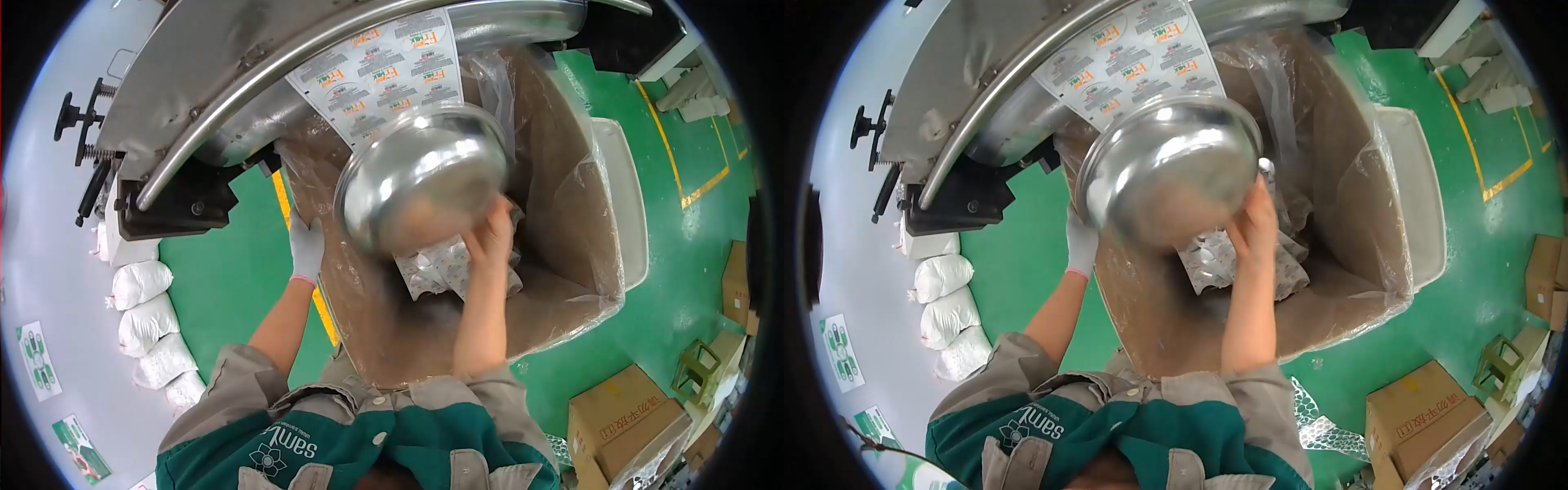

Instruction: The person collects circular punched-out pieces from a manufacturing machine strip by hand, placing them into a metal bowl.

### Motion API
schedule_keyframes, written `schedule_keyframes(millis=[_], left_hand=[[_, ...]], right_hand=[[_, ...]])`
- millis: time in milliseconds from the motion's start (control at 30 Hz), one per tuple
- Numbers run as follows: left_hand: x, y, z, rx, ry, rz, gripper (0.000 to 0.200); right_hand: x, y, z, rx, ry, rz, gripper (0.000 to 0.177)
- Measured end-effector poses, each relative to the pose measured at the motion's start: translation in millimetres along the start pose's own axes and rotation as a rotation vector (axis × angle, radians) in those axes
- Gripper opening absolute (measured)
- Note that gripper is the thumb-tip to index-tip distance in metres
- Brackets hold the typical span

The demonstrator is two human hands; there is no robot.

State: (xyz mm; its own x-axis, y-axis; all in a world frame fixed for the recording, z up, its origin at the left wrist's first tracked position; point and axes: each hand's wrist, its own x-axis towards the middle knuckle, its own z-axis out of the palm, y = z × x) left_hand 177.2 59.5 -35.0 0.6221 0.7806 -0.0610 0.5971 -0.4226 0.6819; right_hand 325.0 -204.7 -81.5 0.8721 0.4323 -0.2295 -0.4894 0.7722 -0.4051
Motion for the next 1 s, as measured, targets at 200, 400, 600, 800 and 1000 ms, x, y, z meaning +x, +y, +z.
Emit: schedule_keyframes(millis=[200, 400, 600, 800, 1000], left_hand=[[15.3, -20.8, 4.0, 0.055, 0.005, 0.043, 0.056], [7.6, -26.8, 5.6, -0.054, -0.028, -0.021, 0.057], [7.5, -14.5, 1.1, -0.034, -0.055, -0.089, 0.056], [18.3, -28.8, 5.2, -0.001, 0.036, -0.027, 0.051], [4.2, -17.5, -8.9, -0.231, -0.085, -0.037, 0.051]], right_hand=[[-6.0, 71.6, -193.0, -1.036, 0.889, -0.143, 0.074], [-67.6, -30.4, -81.1, -1.814, 0.727, 0.267, 0.063], [-45.2, -45.4, -75.5, -0.620, 0.375, 0.088, 0.021], [-37.7, 25.7, -158.3, -1.946, 0.624, 0.374, 0.075], [-119.7, -66.2, -21.9, -1.116, 0.440, 0.193, 0.029]])
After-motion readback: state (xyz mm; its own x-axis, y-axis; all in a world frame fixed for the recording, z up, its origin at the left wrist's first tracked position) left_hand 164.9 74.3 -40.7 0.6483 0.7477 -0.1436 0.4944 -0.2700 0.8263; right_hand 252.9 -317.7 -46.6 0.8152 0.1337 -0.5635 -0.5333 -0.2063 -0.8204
